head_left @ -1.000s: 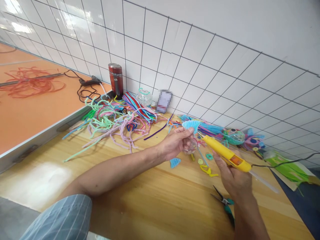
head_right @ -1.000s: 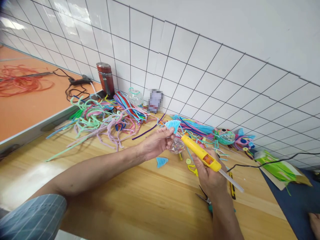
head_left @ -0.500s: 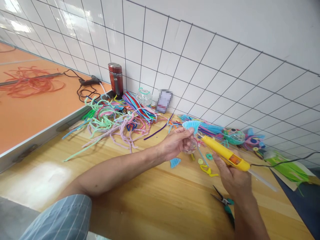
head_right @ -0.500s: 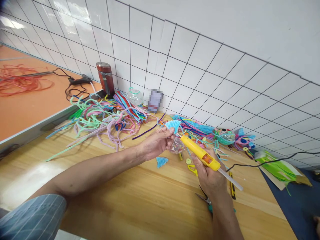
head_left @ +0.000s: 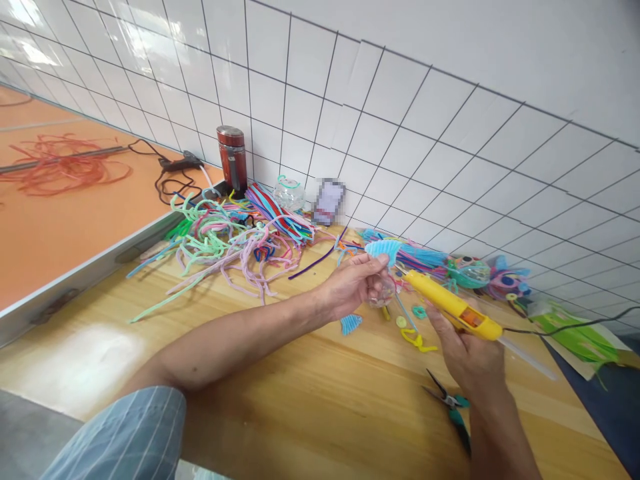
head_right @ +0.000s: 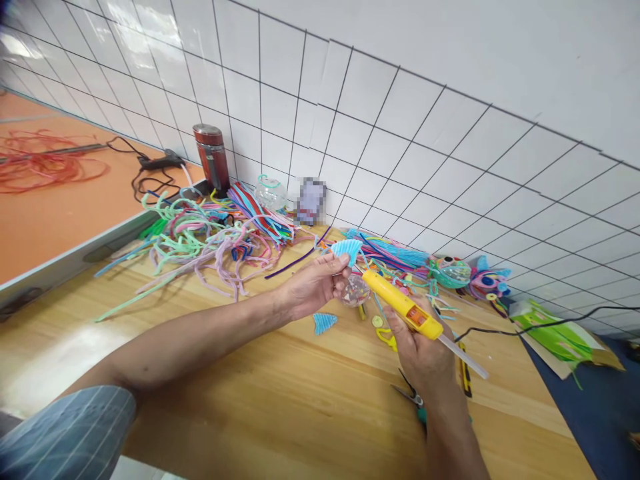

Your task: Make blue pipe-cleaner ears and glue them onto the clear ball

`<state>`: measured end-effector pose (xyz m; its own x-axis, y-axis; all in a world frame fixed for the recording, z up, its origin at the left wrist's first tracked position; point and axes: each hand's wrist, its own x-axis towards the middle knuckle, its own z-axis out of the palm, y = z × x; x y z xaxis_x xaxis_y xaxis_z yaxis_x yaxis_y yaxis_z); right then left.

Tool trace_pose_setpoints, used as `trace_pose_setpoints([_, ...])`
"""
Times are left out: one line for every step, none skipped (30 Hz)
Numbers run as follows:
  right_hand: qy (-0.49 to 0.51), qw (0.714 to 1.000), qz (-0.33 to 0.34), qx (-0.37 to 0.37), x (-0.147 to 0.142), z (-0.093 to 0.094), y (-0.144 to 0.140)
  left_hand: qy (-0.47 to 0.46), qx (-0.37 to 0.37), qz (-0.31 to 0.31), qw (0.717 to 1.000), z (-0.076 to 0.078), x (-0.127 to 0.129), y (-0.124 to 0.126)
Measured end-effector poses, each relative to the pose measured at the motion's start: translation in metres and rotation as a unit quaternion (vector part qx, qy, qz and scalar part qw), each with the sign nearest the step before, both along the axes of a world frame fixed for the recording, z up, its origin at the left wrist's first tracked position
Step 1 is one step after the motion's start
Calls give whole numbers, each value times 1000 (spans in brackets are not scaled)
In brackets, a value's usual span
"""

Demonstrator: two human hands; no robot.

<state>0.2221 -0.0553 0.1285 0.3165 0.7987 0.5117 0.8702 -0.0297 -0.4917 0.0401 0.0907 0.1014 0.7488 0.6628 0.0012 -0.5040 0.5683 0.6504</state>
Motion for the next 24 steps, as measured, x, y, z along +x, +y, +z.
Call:
trace_pose_setpoints([0, 1000, 1, -3, 0, 0, 0, 1, 0, 0, 1000, 1, 0, 0])
trace_pose_setpoints([-2, 1000, -1, -4, 1, 0, 0, 2, 0, 0, 1000, 2, -1, 0])
trace_pose_setpoints([-5, 1000, -5, -2, 1, 0, 0, 2, 0, -1, 1000, 2, -1, -1])
trace_pose_setpoints([-9, 1000, -8, 1, 1, -1, 0, 1, 0, -2, 1000, 3, -1, -1])
trace_pose_setpoints([-12, 1000, -9, 4, 1, -1, 0, -1, 1, -3, 1000, 2, -1, -1])
trace_pose_setpoints([-15, 1000, -9, 7, 1, -2, 0, -4, 3, -3, 1000, 2, -1, -1])
trace_pose_setpoints([-17, 1000, -8, 9, 1, -2, 0, -6, 4, -3, 1000, 1, 0, -1])
trace_pose_setpoints([-17, 1000, -4, 8, 1, -3, 0, -8, 6, -3, 1000, 1, 0, -1])
trace_pose_setpoints([-18, 1000, 0, 5, 1, -2, 0, -11, 8, -2, 1000, 0, 0, -1])
trace_pose_setpoints([-17, 1000, 3, 1, 0, -2, 0, -13, 9, -1, 1000, 0, 0, -1])
trace_pose_setpoints([-16, 1000, 5, -1, 0, -2, 0, -14, 9, 1, 1000, 0, 0, -1])
trace_pose_setpoints([-14, 1000, 6, -1, -1, -2, 1, -14, 8, 3, 1000, 0, 0, -1])
trace_pose_setpoints([-12, 1000, 6, 0, -1, -2, 1, -12, 6, 5, 1000, 1, 0, -1])
trace_pose_setpoints([-10, 1000, 5, 2, -1, -2, 1, -9, 4, 7, 1000, 2, -1, -1])
trace_pose_setpoints([-8, 1000, 4, 5, 0, -2, 1, -5, 1, 7, 1000, 3, -1, -1])
trace_pose_setpoints([-7, 1000, 3, 7, 0, -3, 1, 0, -1, 6, 1000, 3, -1, -1])
trace_pose_setpoints([-6, 1000, 2, 6, 1, -4, 1, 3, -2, 4, 1000, 4, -2, 0])
trace_pose_setpoints([-4, 1000, 0, 6, 2, -5, 0, 4, -2, 4, 1000, 4, -2, 0])
trace_pose_setpoints([-2, 1000, -3, 9, 2, -6, -1, 5, -2, 4, 1000, 4, -2, 0])
trace_pose_setpoints([4, 1000, -3, 13, 3, -7, -2, 4, -1, 6, 1000, 4, -1, 1])
trace_pose_setpoints([15, 1000, 0, 21, 4, -8, -3, 2, 1, 8, 1000, 3, -1, 1])
trace_pose_setpoints([33, 999, 4, 36, 4, -8, -4, -1, 5, 9, 1000, 1, 0, 2])
trace_pose_setpoints([56, 997, 10, 57, 5, -8, -5, -4, 9, 9, 1000, 0, 0, 2])
trace_pose_setpoints([82, 993, 13, 81, 6, -7, -6, -6, 13, 7, 1000, -1, 1, 3])
